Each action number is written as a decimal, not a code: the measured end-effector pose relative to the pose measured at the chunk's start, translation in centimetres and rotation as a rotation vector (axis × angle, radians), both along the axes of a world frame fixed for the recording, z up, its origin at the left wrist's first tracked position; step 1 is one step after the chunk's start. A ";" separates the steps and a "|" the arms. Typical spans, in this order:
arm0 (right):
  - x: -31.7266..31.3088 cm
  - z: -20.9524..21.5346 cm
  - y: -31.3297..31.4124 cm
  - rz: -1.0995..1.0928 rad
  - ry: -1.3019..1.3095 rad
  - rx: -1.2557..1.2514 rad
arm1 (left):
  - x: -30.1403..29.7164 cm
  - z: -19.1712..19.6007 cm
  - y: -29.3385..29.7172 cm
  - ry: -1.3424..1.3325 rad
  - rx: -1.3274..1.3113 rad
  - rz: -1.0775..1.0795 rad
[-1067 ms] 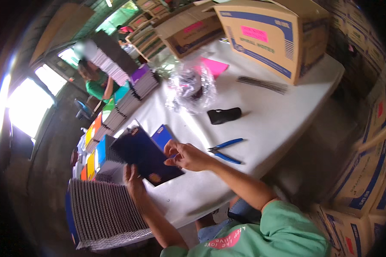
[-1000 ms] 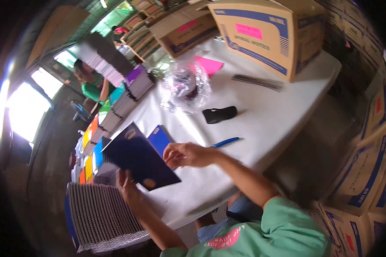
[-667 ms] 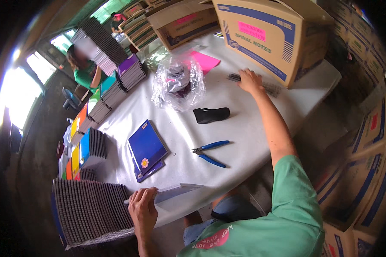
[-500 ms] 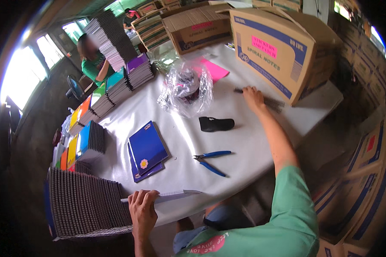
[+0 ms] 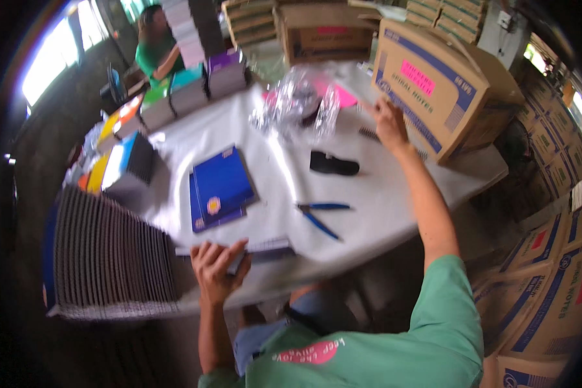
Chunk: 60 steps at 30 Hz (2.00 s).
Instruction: The person picks up a stack of notebook pages and covers, inserts a spiral wire binding through the holes, and uses pliers to trim and crimp the ends of the wire.
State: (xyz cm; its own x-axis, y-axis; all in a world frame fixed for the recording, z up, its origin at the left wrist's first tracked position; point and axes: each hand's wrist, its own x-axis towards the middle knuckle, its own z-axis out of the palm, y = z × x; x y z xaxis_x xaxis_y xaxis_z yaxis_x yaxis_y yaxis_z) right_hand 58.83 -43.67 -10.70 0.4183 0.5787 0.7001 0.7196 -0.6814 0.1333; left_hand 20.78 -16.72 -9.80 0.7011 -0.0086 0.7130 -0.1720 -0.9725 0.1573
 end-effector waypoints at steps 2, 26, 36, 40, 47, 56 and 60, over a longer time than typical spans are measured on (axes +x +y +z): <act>-4.9 2.9 1.4 0.063 -0.020 0.156 | 0.5 -0.1 0.1 -0.001 0.012 -0.043; -24.8 3.7 5.2 0.723 0.974 0.273 | 0.8 -1.5 -0.2 -0.159 -0.004 0.048; -26.0 3.9 6.0 0.587 1.095 0.214 | 0.7 -1.7 -1.2 -0.051 0.072 0.244; -26.1 3.4 5.9 0.546 0.838 0.252 | 0.7 -3.2 -1.8 -0.125 0.009 0.324; -24.7 4.3 6.5 0.624 0.695 0.088 | 2.0 -2.6 -1.8 -0.120 -0.168 0.304; -20.4 2.0 5.0 0.764 1.475 0.114 | 2.0 -2.1 -1.4 -0.083 -0.173 0.273; -11.9 -1.5 4.7 0.179 0.736 -0.171 | 1.5 -1.6 -0.1 -0.072 -0.250 0.068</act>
